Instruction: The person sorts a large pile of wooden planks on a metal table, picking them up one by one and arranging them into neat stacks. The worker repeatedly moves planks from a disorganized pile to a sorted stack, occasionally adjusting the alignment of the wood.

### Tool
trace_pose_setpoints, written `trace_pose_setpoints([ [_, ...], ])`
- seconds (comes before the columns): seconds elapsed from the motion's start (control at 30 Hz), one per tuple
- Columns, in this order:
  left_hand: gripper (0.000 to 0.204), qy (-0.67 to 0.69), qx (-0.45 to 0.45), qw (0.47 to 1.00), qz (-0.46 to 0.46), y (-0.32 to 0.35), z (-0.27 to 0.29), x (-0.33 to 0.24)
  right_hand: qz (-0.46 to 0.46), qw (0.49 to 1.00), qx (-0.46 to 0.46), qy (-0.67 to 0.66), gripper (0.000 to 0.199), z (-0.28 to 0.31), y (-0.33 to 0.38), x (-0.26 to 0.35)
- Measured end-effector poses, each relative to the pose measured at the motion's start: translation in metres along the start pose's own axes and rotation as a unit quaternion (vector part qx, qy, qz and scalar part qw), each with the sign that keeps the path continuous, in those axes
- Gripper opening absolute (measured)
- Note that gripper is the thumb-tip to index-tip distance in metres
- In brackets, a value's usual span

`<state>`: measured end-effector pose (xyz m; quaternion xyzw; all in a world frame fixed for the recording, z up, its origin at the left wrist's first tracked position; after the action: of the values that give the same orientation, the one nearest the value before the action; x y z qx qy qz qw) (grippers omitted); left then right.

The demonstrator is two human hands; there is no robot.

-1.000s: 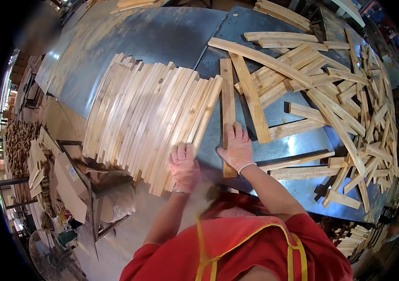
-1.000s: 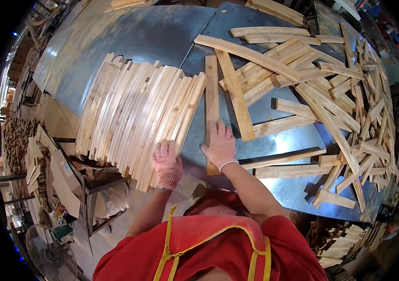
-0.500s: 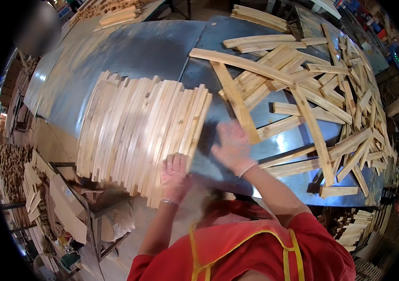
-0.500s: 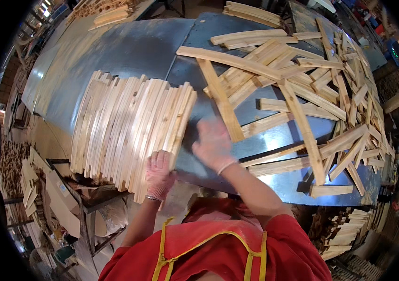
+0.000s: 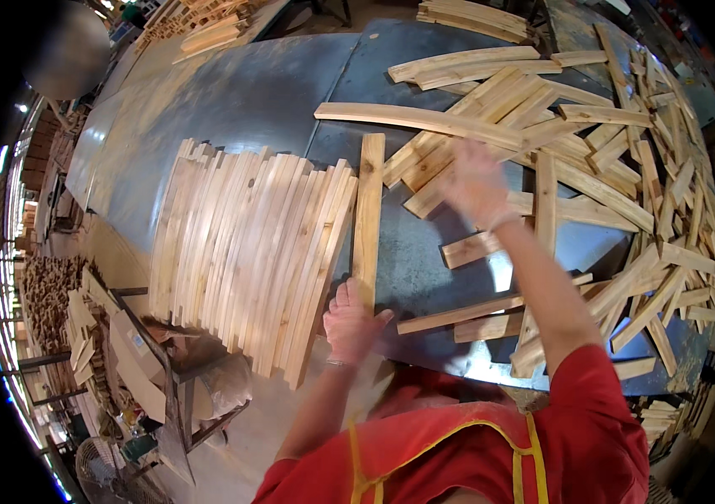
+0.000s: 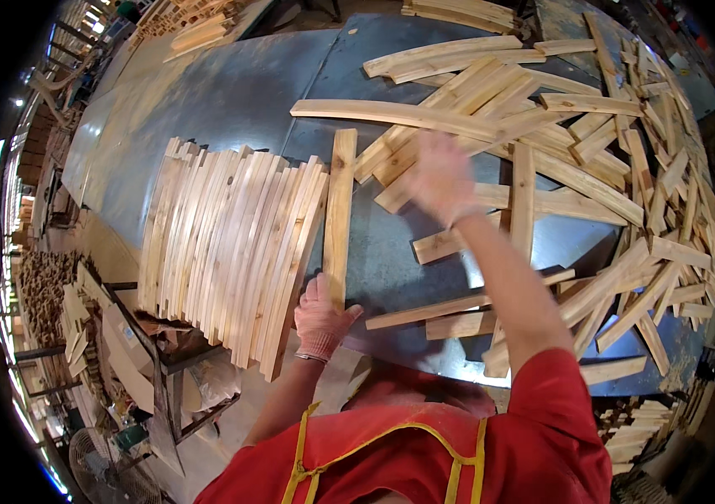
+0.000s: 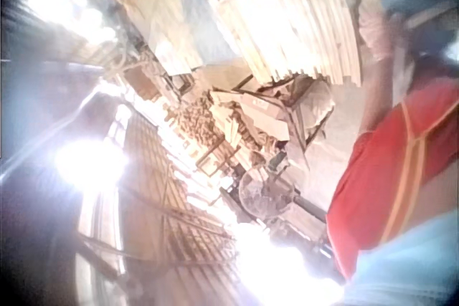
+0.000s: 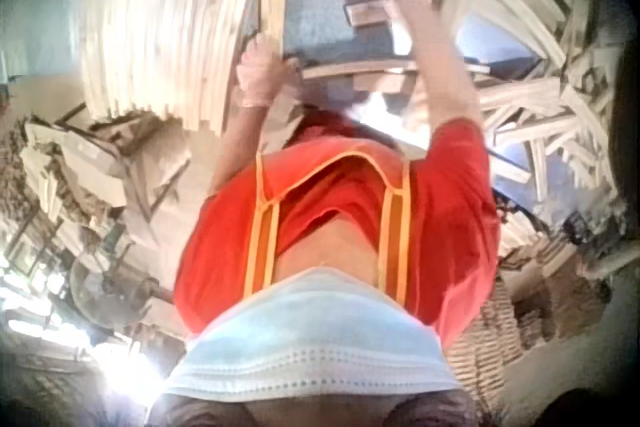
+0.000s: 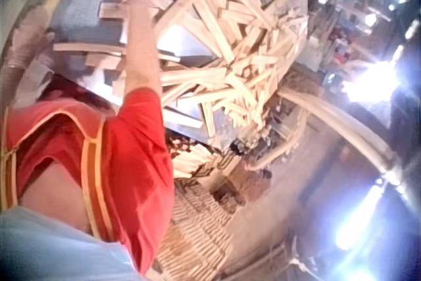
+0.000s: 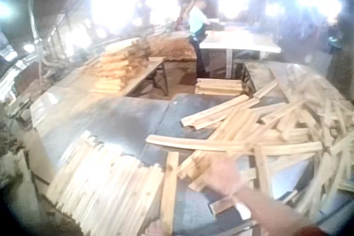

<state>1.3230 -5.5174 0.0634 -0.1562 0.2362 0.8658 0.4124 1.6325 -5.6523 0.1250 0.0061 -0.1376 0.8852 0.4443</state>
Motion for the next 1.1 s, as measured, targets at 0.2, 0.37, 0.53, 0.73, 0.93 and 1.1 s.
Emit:
trace_pose_setpoints([
  [0.2, 0.092, 0.217, 0.055, 0.973, 0.063, -0.013, -0.011, 0.037, -0.02, 0.932, 0.323, 0.162, 0.07, 0.009, -0.066, -0.074],
  [0.37, 0.08, 0.58, 0.123, 0.8, 0.095, 0.03, -0.005, 0.069, -0.048, 0.882, 0.38, -0.274, 0.086, 0.005, 0.077, 0.013],
  [0.53, 0.065, 0.416, 0.178, 0.887, 0.094, 0.07, 0.006, 0.075, -0.063, 0.851, 0.478, -0.211, 0.088, -0.002, 0.194, 0.121],
  [0.73, 0.065, 0.087, -0.061, 0.98, -0.169, 0.056, 0.031, 0.09, -0.057, 0.822, 0.459, -0.332, 0.07, -0.033, 0.185, 0.221],
  [0.93, 0.072, -0.076, -0.024, 0.972, -0.22, 0.056, 0.023, 0.096, 0.005, 0.879, 0.281, -0.386, 0.041, -0.005, 0.173, 0.133],
  [1.1, 0.061, 0.119, -0.095, 0.964, -0.22, 0.082, 0.01, 0.15, -0.202, 0.97, 0.13, 0.02, 0.075, 0.032, 0.166, -0.063],
])
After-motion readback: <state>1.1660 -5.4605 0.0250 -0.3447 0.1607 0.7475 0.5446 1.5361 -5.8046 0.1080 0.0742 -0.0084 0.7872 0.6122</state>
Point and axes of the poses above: each hand's wrist, its own y-axis away from the middle knuckle, its own z-axis out of the back of the hand, x = y × z, the point moved 3 cm from there along -y, towards the middle knuckle, and after that the axes turned 14 degrees about y, right-handed, at the moved point
